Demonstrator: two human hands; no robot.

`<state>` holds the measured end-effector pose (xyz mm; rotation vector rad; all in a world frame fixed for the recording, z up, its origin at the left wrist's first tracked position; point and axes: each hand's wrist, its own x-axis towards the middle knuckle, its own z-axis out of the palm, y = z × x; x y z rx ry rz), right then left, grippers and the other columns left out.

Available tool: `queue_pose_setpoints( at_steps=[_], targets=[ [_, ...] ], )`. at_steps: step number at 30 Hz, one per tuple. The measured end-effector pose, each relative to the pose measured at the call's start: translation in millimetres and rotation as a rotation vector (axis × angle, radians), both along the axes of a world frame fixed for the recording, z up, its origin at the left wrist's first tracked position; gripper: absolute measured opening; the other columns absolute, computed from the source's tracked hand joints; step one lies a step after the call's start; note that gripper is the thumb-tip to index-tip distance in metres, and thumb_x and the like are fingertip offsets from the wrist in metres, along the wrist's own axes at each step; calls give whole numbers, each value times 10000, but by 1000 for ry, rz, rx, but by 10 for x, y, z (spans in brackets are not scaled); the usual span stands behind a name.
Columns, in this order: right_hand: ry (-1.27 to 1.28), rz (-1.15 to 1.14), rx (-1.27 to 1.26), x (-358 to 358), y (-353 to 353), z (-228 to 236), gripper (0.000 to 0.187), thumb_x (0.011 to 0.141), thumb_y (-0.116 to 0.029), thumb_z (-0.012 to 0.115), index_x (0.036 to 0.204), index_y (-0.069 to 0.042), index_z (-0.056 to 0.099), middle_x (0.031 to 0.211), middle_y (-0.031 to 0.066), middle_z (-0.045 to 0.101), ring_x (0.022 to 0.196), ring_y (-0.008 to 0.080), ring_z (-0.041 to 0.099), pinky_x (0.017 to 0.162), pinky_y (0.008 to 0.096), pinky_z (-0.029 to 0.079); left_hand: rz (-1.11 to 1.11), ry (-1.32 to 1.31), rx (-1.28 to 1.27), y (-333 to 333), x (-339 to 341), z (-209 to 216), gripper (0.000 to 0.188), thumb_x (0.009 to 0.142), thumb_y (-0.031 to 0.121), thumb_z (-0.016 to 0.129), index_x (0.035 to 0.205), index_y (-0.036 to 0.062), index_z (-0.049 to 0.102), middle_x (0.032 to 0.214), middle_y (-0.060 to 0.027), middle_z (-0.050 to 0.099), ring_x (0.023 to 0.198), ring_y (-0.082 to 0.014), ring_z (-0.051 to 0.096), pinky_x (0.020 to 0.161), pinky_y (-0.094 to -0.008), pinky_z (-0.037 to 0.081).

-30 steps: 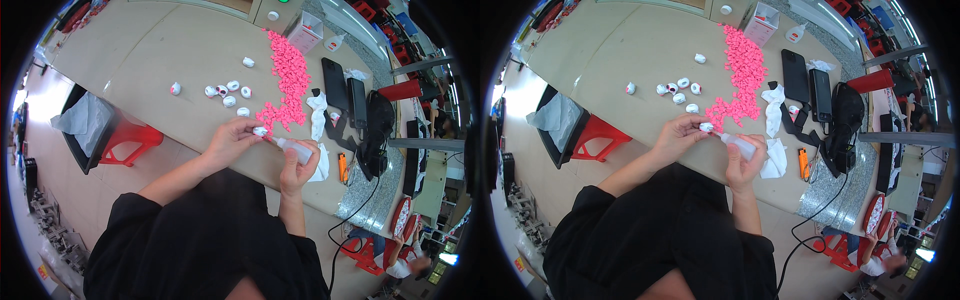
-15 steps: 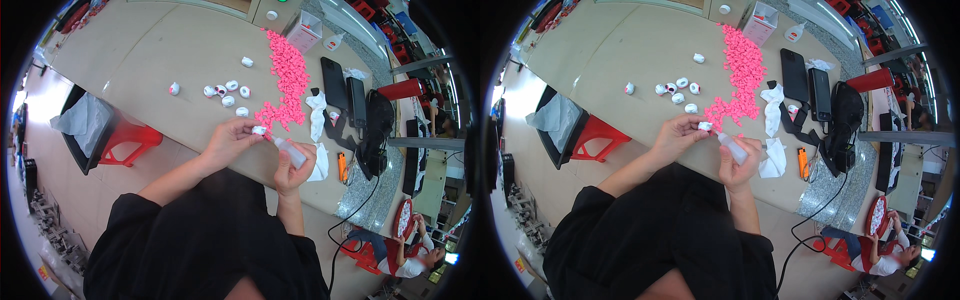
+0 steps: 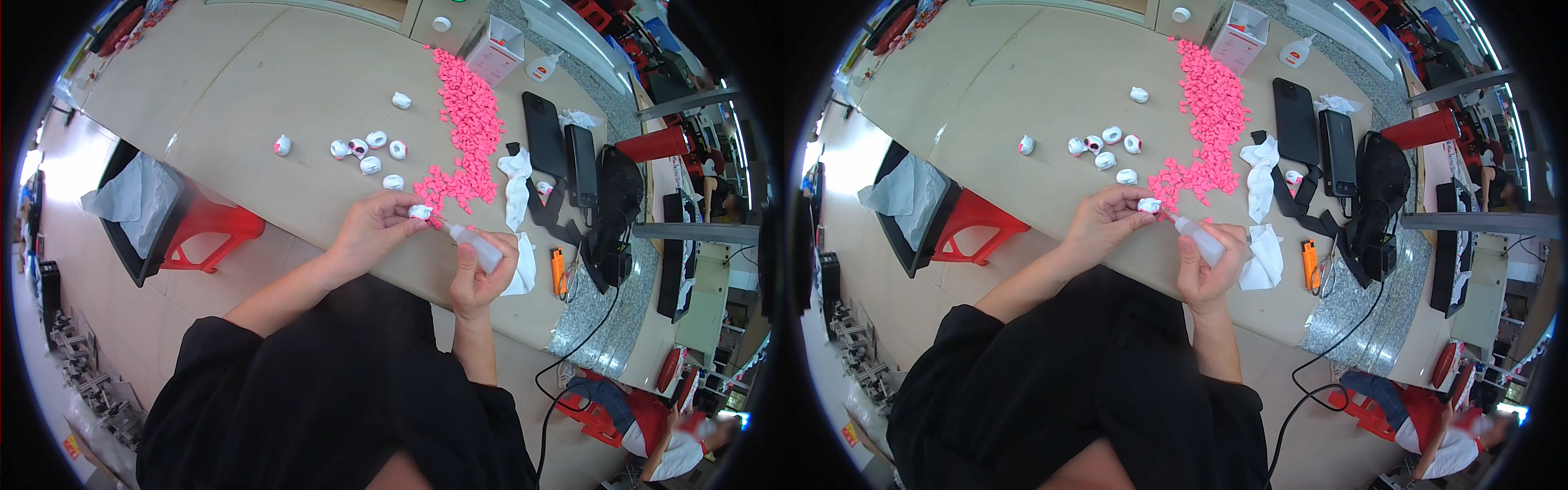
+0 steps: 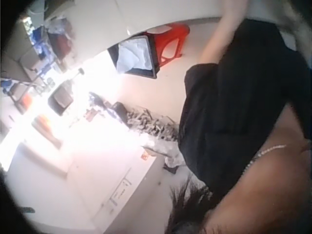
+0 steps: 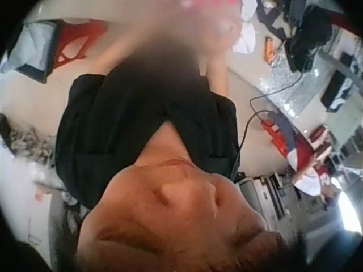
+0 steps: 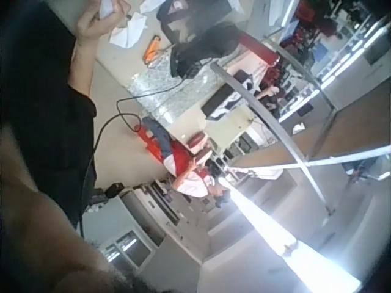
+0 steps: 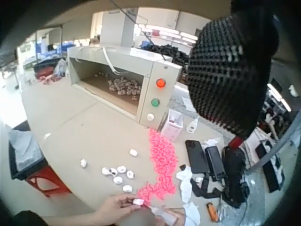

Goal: The person assembles small white spherical objects by applying a liquid from a small bottle and attaching pink pieces. They handle the items one at a time, placing finished units into a red bowl. The process is repeated continuously throughout the clip.

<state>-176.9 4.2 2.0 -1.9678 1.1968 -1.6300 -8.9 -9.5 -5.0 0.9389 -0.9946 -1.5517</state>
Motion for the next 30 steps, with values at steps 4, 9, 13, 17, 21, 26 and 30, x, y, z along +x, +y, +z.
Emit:
queue_pose_setpoints(
  at_steps=[4,9,13,17,21,26,30],
  targets=[
    [-25,4,25,7,5,9,239,818,-102,590,961,20,443,877,131,473,771,173,465,673,255,408,-6,14,0,4,6,-7,249,817,-55,550,1061,-67,504,1012,-112,556,944,-172,593,835,-242,495],
    [-61,12,45,10,11,12,229,817,-103,591,947,10,440,866,122,472,767,167,454,676,253,404,10,5,-37,-5,-6,-57,246,809,-60,556,1052,-59,523,1042,-84,500,967,-173,579,854,-244,491],
    [-69,18,54,12,15,33,226,817,-102,590,944,5,438,857,113,469,770,162,444,682,253,400,18,-27,-50,-2,-10,-62,245,820,-72,534,1064,-48,525,1012,-78,534,941,-151,577,840,-251,482],
    [-99,28,74,15,25,33,227,817,-103,591,945,5,439,863,112,463,768,160,444,681,250,399,19,-46,-66,-4,-8,-78,245,818,-83,529,1060,-50,525,1010,-80,535,944,-155,576,845,-254,481],
    [-115,43,81,21,30,25,231,818,-105,592,952,6,438,877,112,457,770,160,450,681,248,401,17,-43,-73,-6,-10,-66,243,816,-88,525,1056,-51,526,1012,-83,535,951,-158,573,850,-257,480],
    [-128,50,100,24,32,19,236,822,-106,590,961,5,434,887,110,448,779,159,461,693,251,408,7,-53,-89,-13,-11,-89,244,816,-89,523,1057,-51,527,1019,-88,534,953,-163,573,857,-263,480],
    [-133,46,93,38,14,20,238,823,-104,587,964,4,430,887,109,443,778,160,468,697,249,413,-6,-56,-79,-12,-2,-63,245,816,-88,524,1058,-51,525,1017,-94,542,952,-165,575,859,-266,480]
  ],
)
